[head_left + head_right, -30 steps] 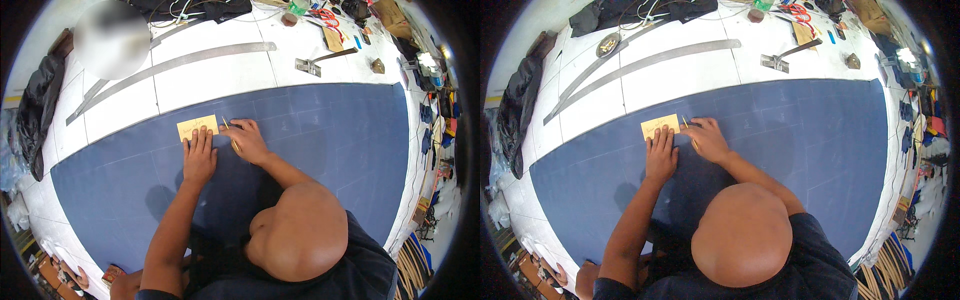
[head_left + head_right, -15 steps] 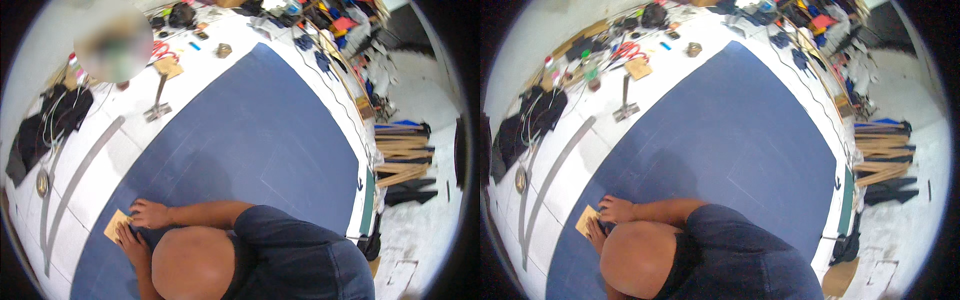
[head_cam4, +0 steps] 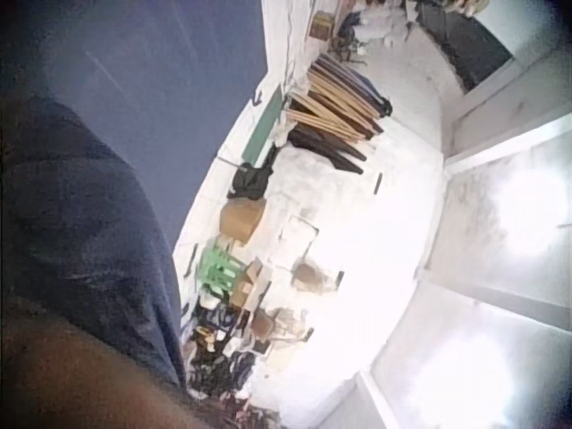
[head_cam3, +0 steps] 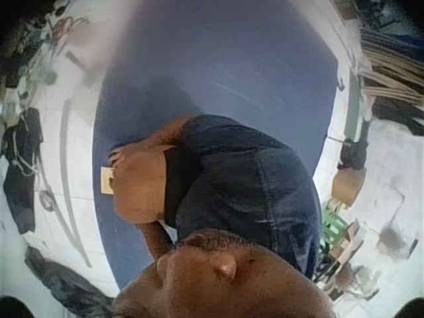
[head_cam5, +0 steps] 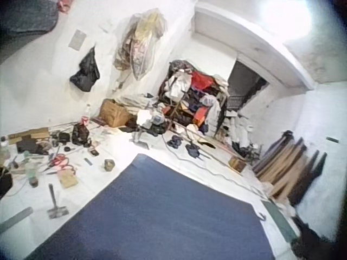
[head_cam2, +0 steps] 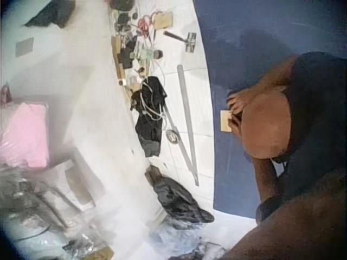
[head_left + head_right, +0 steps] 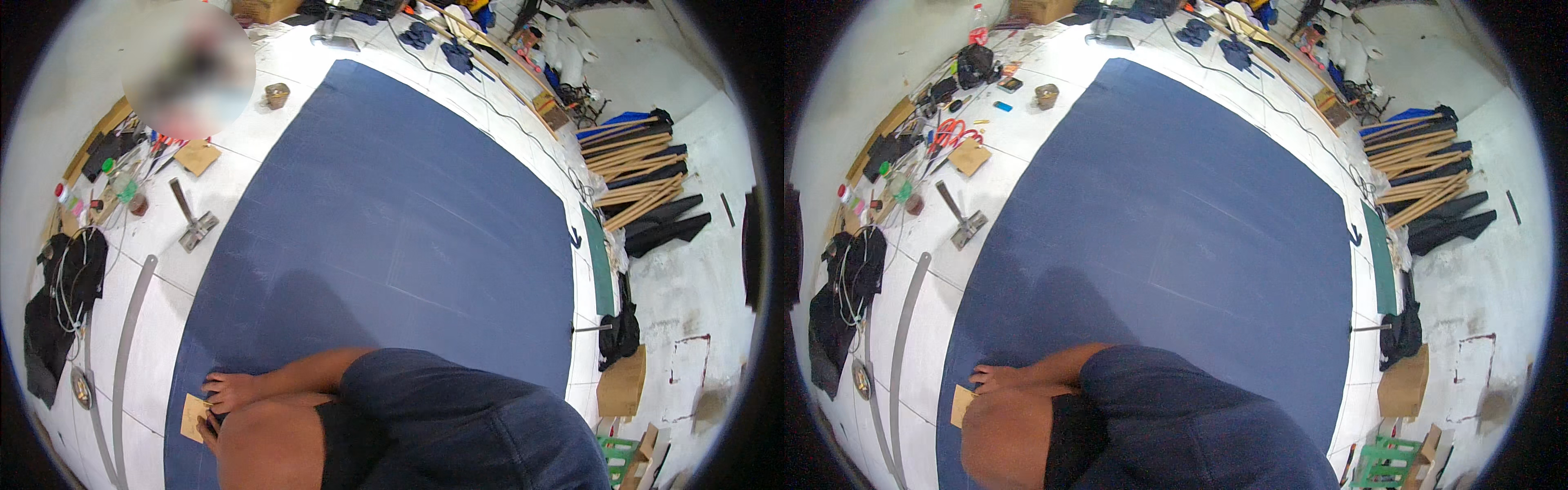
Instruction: The person uses a piece of cardboard as a template to mark lines on a large sheet of blue fabric using a white marking tool, then gathers several pieces of blue fabric from the floor.
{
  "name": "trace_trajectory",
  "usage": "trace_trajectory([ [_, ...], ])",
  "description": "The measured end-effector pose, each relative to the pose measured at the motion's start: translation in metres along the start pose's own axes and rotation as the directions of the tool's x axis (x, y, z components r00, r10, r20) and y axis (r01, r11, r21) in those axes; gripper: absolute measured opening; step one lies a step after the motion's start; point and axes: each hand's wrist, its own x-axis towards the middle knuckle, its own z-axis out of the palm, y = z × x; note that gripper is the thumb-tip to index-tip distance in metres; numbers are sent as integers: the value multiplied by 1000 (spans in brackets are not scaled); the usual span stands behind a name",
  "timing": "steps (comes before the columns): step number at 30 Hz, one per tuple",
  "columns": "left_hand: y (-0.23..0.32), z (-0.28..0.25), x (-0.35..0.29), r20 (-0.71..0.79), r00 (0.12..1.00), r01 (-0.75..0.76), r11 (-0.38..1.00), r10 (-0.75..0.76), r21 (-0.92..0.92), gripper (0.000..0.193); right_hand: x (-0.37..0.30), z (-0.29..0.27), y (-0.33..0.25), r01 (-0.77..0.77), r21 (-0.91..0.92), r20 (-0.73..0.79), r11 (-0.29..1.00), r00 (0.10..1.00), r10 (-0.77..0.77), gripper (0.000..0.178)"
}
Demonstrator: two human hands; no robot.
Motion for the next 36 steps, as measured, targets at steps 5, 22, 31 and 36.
trace_trajectory([
  [5,-10,1,7,-14,1000,5,1000,-5,-1,64,5,-5,-3,-17,44,19,999,1000,17,34],
  [22,-19,8,7,8,1000,-23,999,24,-35,67,0,-10,-1,-41,-18,209,999,977,44,38],
  [31,-26,9,-4,38,999,-20,999,22,-36,69,4,-14,-7,-112,38,251,993,963,99,35],
  [36,-37,18,-10,63,996,-54,996,58,-65,69,0,-9,-23,-244,32,126,969,963,239,30],
])
